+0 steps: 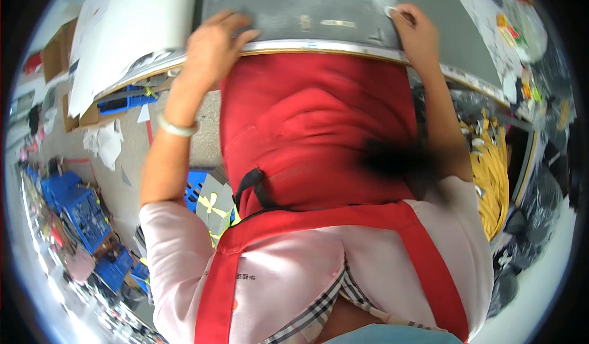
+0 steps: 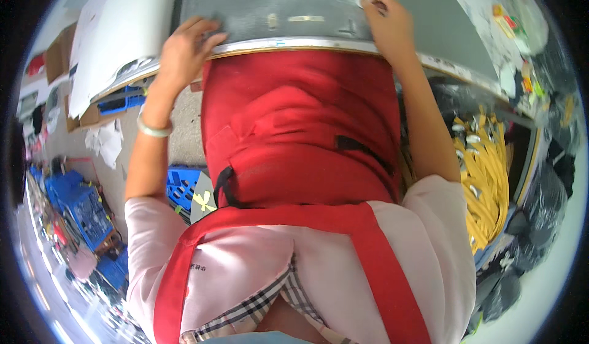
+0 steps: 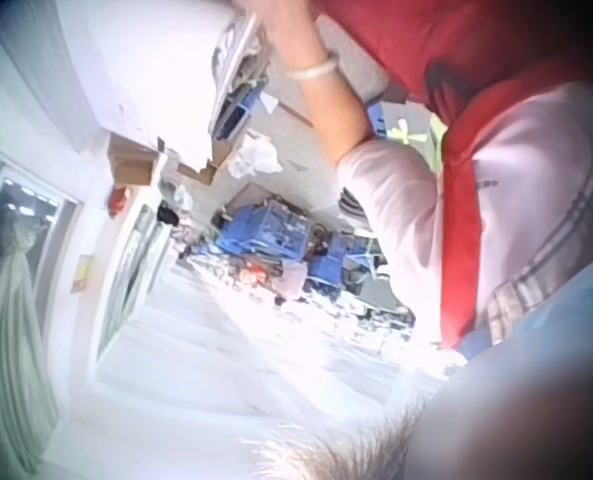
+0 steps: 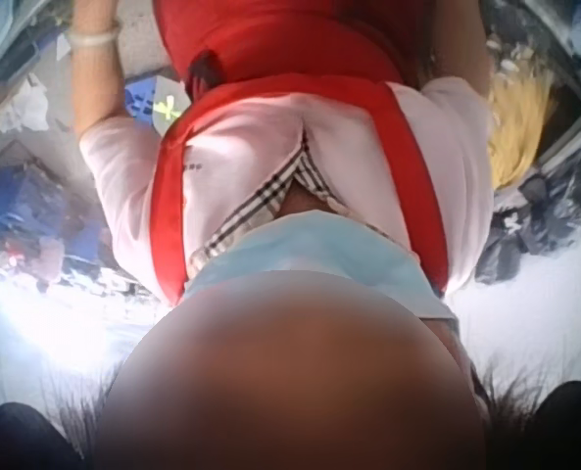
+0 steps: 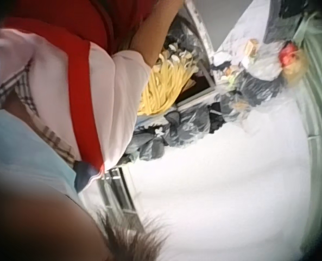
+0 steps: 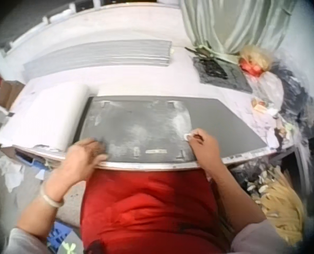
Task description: Cleaning and inspecting metal plates using a white cleaning cloth.
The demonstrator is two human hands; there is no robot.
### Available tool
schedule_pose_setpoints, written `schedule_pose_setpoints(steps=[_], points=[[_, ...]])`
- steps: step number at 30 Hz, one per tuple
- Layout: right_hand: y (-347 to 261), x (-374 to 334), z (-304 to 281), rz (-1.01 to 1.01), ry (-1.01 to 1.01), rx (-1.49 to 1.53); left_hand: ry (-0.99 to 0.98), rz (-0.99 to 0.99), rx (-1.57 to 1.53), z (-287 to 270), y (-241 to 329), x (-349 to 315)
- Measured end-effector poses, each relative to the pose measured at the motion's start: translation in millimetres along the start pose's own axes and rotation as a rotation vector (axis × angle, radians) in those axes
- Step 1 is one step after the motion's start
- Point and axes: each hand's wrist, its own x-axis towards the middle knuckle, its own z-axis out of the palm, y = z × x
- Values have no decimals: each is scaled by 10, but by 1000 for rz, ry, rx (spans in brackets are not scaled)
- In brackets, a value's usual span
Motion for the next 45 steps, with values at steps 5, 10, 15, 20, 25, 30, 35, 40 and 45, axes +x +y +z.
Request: schedule_pose_setpoints(steps=[5, 10, 15, 20, 25, 30, 35, 40, 45], points=[[104, -45, -138, 46, 52, -7, 165, 212, -244, 553, 658, 700], [-8, -47, -90, -87, 36, -99, 234, 182, -117, 967, 568, 928], [-176, -292, -148, -178, -140, -180, 262, 226, -86, 982, 627, 956], [-242, -333, -146, -270, -208, -241, 239, 179, -124, 938, 705, 963], [-259, -294, -112, -492, -222, -423, 260, 183, -102, 923, 697, 950], [-251, -285, -188, -107, -234, -296, 243, 172, -109, 916, 691, 937], [-194, -269, -93, 79, -147, -167, 256, 183, -117, 940, 698, 964], [-316, -95, -243, 155, -427, -233, 264, 173, -115, 944, 661, 973], [-162, 311, -178, 139, -210, 25, 273, 191, -122, 1041, 596, 976]])
